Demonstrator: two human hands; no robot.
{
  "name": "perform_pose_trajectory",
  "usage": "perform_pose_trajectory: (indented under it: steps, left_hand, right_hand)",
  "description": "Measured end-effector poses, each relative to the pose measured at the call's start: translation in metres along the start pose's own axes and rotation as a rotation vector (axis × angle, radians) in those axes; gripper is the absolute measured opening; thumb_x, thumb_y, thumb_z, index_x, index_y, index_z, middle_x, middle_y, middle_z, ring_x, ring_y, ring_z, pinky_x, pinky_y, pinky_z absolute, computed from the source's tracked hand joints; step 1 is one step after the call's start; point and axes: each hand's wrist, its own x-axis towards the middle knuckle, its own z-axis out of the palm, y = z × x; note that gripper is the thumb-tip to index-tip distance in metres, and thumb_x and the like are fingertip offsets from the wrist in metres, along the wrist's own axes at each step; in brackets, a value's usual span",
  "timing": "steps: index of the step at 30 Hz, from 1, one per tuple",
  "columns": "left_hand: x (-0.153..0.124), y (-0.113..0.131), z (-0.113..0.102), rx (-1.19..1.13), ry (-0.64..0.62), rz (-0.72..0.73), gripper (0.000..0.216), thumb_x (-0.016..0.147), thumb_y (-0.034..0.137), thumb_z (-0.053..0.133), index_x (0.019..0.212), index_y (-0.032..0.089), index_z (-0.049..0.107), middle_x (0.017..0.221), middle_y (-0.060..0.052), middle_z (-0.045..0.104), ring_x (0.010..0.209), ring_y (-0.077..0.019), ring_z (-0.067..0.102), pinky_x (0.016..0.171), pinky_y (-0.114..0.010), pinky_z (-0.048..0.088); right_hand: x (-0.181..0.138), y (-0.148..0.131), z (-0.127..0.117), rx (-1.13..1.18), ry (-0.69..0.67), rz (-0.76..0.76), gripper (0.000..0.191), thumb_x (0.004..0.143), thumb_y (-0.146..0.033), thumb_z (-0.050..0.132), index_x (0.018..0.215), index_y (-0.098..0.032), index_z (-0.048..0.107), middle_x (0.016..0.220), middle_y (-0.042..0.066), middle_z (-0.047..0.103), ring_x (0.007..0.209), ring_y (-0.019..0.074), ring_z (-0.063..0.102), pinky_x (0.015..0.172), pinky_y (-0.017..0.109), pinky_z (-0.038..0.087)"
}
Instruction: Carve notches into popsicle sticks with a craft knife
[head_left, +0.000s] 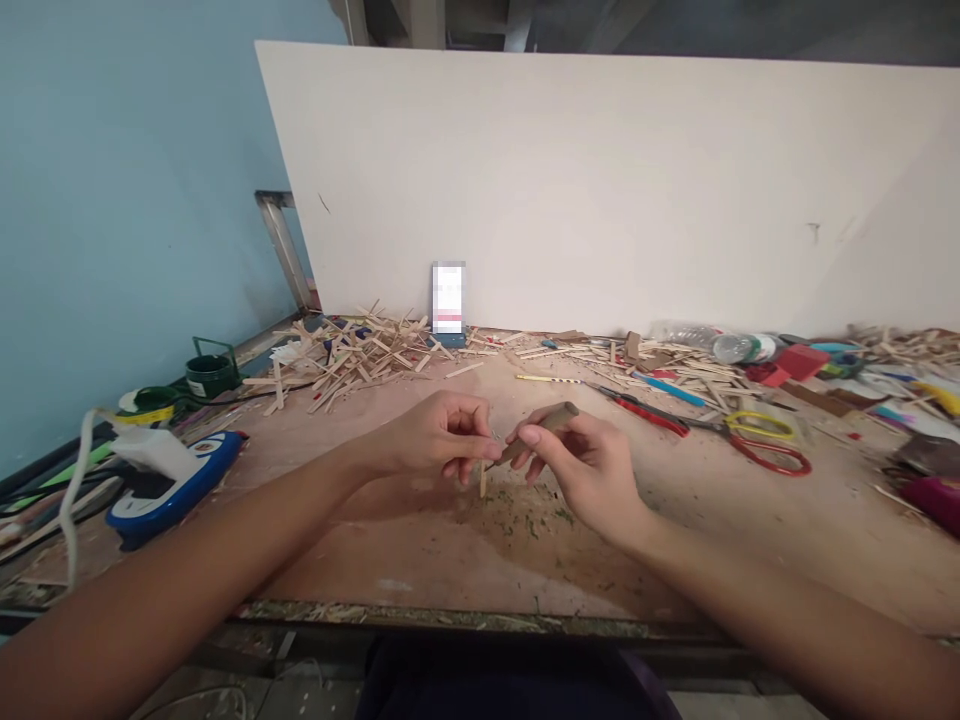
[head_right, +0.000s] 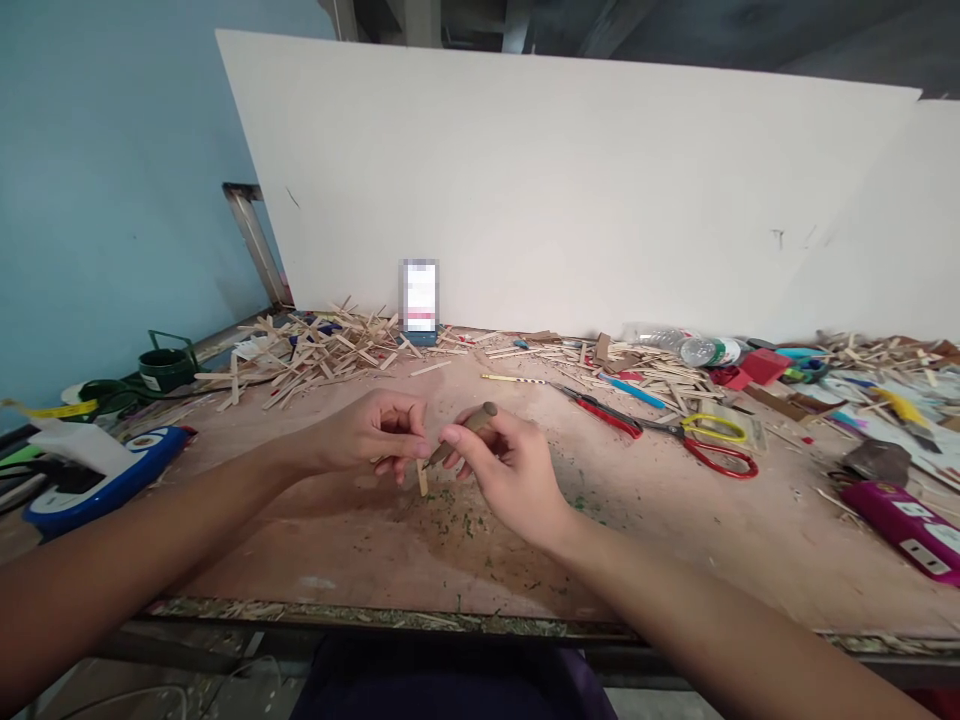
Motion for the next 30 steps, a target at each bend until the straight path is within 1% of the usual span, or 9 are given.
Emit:
perform_pose_trajectory:
  steps: [5, 9, 13, 18, 22, 24, 26, 28, 30]
  left_hand:
    - [0.0, -0.001, 0.0, 0.0, 0.004, 0.0, 0.056, 0.085, 0.063, 0.092, 0.079, 0.017, 0.06, 0.058, -0.001, 0.069, 0.046, -0.0096, 0.061, 0.045, -0.017, 0.043]
    - [-0.001, 0.0, 0.0, 0.014, 0.002, -0.004, 0.056, 0.085, 0.063, 0.092, 0.08, 0.016, 0.061, 0.061, -0.001, 0.07, 0.048, -0.0097, 0.062, 0.046, -0.016, 0.043]
    - [-0.002, 0.001, 0.0, 0.026, 0.001, -0.006, 0.058, 0.085, 0.066, 0.09, 0.08, 0.017, 0.06, 0.06, -0.002, 0.07, 0.049, -0.0111, 0.064, 0.046, -0.017, 0.043]
    - [-0.001, 0.001, 0.001, 0.035, 0.003, -0.006, 0.061, 0.082, 0.071, 0.089, 0.08, 0.017, 0.061, 0.059, -0.001, 0.068, 0.047, -0.01, 0.06, 0.047, -0.018, 0.043]
    - [-0.002, 0.002, 0.001, 0.054, 0.004, -0.011, 0.062, 0.083, 0.073, 0.088, 0.08, 0.018, 0.059, 0.059, 0.0, 0.067, 0.047, -0.0102, 0.057, 0.048, -0.02, 0.043]
    - [-0.002, 0.002, 0.0, 0.072, 0.01, -0.013, 0.06, 0.084, 0.071, 0.087, 0.08, 0.019, 0.058, 0.059, 0.001, 0.065, 0.048, -0.0106, 0.056, 0.049, -0.021, 0.044]
    - [-0.002, 0.001, 0.0, 0.098, 0.02, -0.009, 0.056, 0.085, 0.068, 0.086, 0.082, 0.018, 0.061, 0.061, 0.002, 0.064, 0.05, -0.0108, 0.055, 0.052, -0.022, 0.044]
    - [-0.001, -0.003, 0.0, 0.137, 0.028, -0.004, 0.048, 0.086, 0.061, 0.086, 0.087, 0.017, 0.068, 0.069, 0.001, 0.066, 0.056, -0.0117, 0.056, 0.056, -0.024, 0.045]
    - [0.0, -0.008, 0.002, 0.193, 0.038, -0.004, 0.037, 0.085, 0.051, 0.086, 0.092, 0.017, 0.075, 0.08, -0.001, 0.07, 0.067, -0.0139, 0.059, 0.062, -0.025, 0.046]
  right_hand:
    - [0.0, -0.003, -0.002, 0.002, -0.033, 0.004, 0.041, 0.097, -0.055, 0.081, 0.08, -0.019, 0.073, 0.072, 0.004, 0.076, 0.059, 0.0169, 0.073, 0.054, 0.028, 0.064]
    - [0.0, -0.002, -0.003, 0.0, -0.032, 0.003, 0.043, 0.098, -0.058, 0.078, 0.08, -0.02, 0.072, 0.075, 0.004, 0.077, 0.061, 0.0171, 0.073, 0.055, 0.028, 0.064]
    - [0.001, 0.0, -0.002, -0.019, -0.064, 0.013, 0.047, 0.095, -0.061, 0.082, 0.074, -0.02, 0.071, 0.07, 0.005, 0.076, 0.057, 0.0171, 0.071, 0.053, 0.028, 0.061]
    - [0.002, 0.002, -0.002, -0.032, -0.044, 0.037, 0.049, 0.098, -0.065, 0.076, 0.079, -0.021, 0.071, 0.072, 0.004, 0.076, 0.06, 0.0178, 0.073, 0.055, 0.028, 0.062]
    - [0.001, 0.004, -0.002, -0.073, -0.083, 0.065, 0.055, 0.092, -0.07, 0.08, 0.07, -0.021, 0.069, 0.069, 0.006, 0.076, 0.056, 0.0195, 0.072, 0.051, 0.03, 0.059]
    - [0.002, 0.003, -0.003, -0.09, -0.071, 0.067, 0.056, 0.091, -0.071, 0.079, 0.069, -0.02, 0.069, 0.067, 0.006, 0.075, 0.055, 0.0194, 0.071, 0.052, 0.03, 0.059]
    - [0.003, 0.0, -0.006, -0.105, -0.037, 0.061, 0.057, 0.093, -0.071, 0.078, 0.069, -0.02, 0.069, 0.063, 0.006, 0.074, 0.054, 0.0187, 0.07, 0.053, 0.03, 0.058]
    - [0.005, -0.003, -0.009, -0.118, 0.018, 0.051, 0.057, 0.094, -0.071, 0.076, 0.068, -0.02, 0.068, 0.061, 0.005, 0.072, 0.053, 0.0176, 0.068, 0.053, 0.029, 0.056]
    - [0.006, -0.006, -0.013, -0.127, 0.085, 0.039, 0.059, 0.094, -0.072, 0.075, 0.067, -0.021, 0.065, 0.059, 0.005, 0.071, 0.052, 0.0166, 0.066, 0.052, 0.028, 0.053]
